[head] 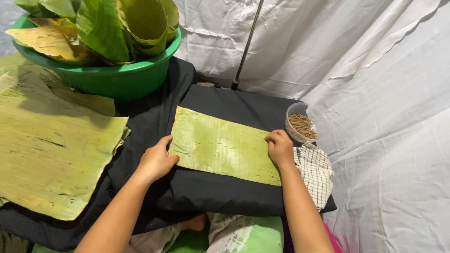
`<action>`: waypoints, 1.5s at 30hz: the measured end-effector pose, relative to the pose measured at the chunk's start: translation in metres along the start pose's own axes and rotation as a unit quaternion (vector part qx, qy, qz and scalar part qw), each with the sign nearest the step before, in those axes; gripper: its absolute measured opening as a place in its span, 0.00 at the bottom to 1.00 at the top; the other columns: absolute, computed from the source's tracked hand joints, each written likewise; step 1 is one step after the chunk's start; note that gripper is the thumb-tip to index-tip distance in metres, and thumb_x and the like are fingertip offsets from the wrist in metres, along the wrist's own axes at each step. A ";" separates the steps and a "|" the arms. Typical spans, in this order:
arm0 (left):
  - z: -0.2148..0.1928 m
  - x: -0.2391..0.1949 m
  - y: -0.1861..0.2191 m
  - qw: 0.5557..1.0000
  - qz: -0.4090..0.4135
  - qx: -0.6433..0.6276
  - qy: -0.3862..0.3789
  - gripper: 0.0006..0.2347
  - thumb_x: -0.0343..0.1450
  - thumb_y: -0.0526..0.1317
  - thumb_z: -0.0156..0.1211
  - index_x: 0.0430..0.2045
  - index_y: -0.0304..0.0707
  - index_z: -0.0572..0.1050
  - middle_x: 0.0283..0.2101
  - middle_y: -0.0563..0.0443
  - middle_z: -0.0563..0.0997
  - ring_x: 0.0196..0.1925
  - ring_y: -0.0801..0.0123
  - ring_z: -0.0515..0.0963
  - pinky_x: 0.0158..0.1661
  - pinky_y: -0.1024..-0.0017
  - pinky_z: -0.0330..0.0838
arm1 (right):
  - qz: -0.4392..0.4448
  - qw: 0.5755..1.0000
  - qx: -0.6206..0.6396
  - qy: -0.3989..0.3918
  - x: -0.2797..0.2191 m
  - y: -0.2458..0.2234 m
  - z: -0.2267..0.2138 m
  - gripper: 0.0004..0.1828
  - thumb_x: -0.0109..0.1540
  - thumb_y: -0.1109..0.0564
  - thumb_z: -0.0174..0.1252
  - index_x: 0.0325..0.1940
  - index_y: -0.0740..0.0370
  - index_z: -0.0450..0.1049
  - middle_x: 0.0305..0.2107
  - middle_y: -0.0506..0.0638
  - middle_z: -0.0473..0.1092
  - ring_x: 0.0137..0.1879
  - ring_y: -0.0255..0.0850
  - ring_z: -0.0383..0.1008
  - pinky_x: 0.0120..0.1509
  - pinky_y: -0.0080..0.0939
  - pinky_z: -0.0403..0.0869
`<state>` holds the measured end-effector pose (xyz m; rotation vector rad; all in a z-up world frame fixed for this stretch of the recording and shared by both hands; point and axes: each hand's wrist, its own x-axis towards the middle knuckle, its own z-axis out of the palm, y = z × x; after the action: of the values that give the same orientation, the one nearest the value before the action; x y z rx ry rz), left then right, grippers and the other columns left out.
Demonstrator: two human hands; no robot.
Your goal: Cleaning banana leaves with a cloth and rolling them into cone shapes secured with toothpicks.
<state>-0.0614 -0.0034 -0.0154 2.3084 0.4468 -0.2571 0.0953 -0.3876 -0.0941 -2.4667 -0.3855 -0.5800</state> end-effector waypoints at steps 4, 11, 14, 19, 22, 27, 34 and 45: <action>0.011 0.011 -0.005 0.992 -0.009 -0.120 0.049 0.34 0.67 0.35 0.61 0.71 0.35 0.58 0.41 0.35 0.82 0.36 0.56 0.87 0.42 0.55 0.79 | 0.022 0.999 0.036 -0.005 0.001 0.001 -0.003 0.13 0.57 0.65 0.58 0.30 0.48 0.83 0.35 0.43 0.75 0.48 0.44 0.78 0.57 0.43 0.76; 0.029 0.026 0.032 0.838 -0.009 -0.530 0.132 0.28 0.69 0.37 0.62 0.65 0.25 0.63 0.48 0.43 0.73 0.49 0.61 0.77 0.51 0.59 0.69 | 0.050 0.997 0.058 -0.010 0.001 -0.001 -0.005 0.12 0.56 0.63 0.58 0.31 0.48 0.85 0.38 0.45 0.77 0.50 0.47 0.79 0.57 0.45 0.76; 0.056 0.020 0.037 0.835 0.029 -0.536 0.118 0.30 0.67 0.34 0.66 0.64 0.23 0.63 0.58 0.32 0.71 0.60 0.49 0.74 0.59 0.48 0.65 | 0.056 0.997 0.059 -0.009 0.001 0.000 -0.004 0.13 0.56 0.63 0.58 0.31 0.48 0.85 0.37 0.46 0.77 0.49 0.48 0.79 0.57 0.45 0.76; 0.076 0.015 0.037 0.874 0.057 -0.474 0.091 0.31 0.65 0.25 0.63 0.65 0.26 0.61 0.64 0.29 0.71 0.65 0.45 0.73 0.61 0.50 0.69 | 0.054 0.997 0.061 -0.014 0.000 0.000 -0.004 0.14 0.55 0.63 0.57 0.32 0.48 0.86 0.37 0.45 0.78 0.49 0.47 0.79 0.57 0.44 0.76; 0.080 0.024 0.041 0.898 0.043 -0.425 0.107 0.30 0.68 0.26 0.55 0.69 0.29 0.57 0.68 0.32 0.67 0.68 0.47 0.69 0.64 0.49 0.67 | 0.043 0.998 0.053 -0.007 0.000 0.000 -0.004 0.13 0.55 0.62 0.58 0.31 0.46 0.85 0.37 0.44 0.78 0.49 0.46 0.79 0.57 0.44 0.76; 0.099 0.043 0.040 0.889 0.066 -0.413 0.184 0.23 0.68 0.29 0.61 0.60 0.28 0.68 0.54 0.27 0.79 0.58 0.49 0.79 0.52 0.54 0.76 | 0.036 0.998 0.056 0.001 0.000 0.001 -0.003 0.13 0.54 0.62 0.58 0.31 0.47 0.85 0.37 0.45 0.78 0.49 0.47 0.79 0.56 0.44 0.76; 0.077 0.014 0.087 0.939 0.098 -0.321 0.073 0.41 0.68 0.27 0.54 0.75 0.37 0.35 0.73 0.20 0.47 0.75 0.29 0.47 0.69 0.37 0.47 | 0.029 0.998 0.062 0.004 0.000 0.003 -0.002 0.12 0.54 0.62 0.58 0.30 0.47 0.85 0.36 0.45 0.78 0.49 0.47 0.79 0.55 0.44 0.77; 0.114 0.059 0.072 0.926 0.366 -0.021 0.092 0.31 0.72 0.37 0.61 0.72 0.35 0.56 0.76 0.29 0.43 0.71 0.27 0.54 0.62 0.40 0.64 | 0.042 0.994 0.097 -0.001 0.003 -0.003 -0.009 0.14 0.53 0.64 0.58 0.30 0.48 0.86 0.36 0.46 0.78 0.47 0.48 0.80 0.53 0.45 0.78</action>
<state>0.0157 -0.1178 -0.0662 2.2904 -0.3352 0.3359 0.0938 -0.3901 -0.0850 -2.2857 -0.3218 -0.4815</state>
